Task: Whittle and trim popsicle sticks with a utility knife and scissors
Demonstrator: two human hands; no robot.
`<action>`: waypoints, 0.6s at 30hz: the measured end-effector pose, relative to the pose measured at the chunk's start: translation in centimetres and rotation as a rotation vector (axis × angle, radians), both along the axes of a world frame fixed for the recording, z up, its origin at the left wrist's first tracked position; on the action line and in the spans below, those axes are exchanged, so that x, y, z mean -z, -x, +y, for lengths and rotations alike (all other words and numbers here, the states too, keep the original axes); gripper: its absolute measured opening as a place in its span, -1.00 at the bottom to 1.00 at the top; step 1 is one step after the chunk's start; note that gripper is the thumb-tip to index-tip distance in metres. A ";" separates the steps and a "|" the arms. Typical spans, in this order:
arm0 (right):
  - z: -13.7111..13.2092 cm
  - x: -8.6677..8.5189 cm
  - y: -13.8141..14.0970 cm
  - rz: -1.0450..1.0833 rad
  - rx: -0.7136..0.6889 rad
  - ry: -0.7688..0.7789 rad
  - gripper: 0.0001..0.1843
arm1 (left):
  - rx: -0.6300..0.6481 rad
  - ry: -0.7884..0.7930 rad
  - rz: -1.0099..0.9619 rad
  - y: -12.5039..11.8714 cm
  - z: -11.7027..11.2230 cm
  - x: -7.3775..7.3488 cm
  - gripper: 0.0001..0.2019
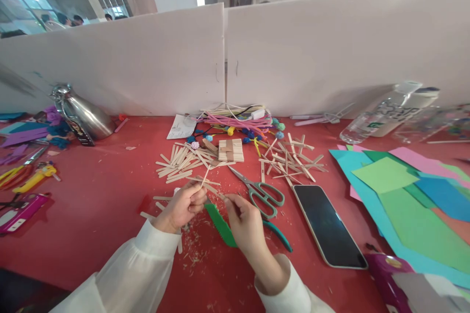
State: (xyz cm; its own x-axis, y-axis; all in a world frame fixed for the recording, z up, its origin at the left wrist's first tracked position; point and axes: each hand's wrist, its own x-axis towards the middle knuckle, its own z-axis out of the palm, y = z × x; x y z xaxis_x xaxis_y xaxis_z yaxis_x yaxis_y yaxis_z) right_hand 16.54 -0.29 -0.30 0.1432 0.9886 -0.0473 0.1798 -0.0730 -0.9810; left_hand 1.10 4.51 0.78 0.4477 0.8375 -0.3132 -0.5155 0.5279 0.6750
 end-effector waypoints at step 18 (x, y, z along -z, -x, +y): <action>-0.2 -0.3 0.1 -0.034 -0.003 -0.015 -0.67 | 0.091 0.023 0.019 1.1 0.6 0.5 -0.80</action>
State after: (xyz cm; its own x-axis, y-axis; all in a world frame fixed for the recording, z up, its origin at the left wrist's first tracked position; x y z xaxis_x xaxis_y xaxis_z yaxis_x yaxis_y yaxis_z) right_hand 16.43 -0.48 0.00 0.1410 0.9896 -0.0272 0.2130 -0.0572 -0.9754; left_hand 0.02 5.07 0.32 0.5159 0.7860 -0.3408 -0.4518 0.5876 0.6713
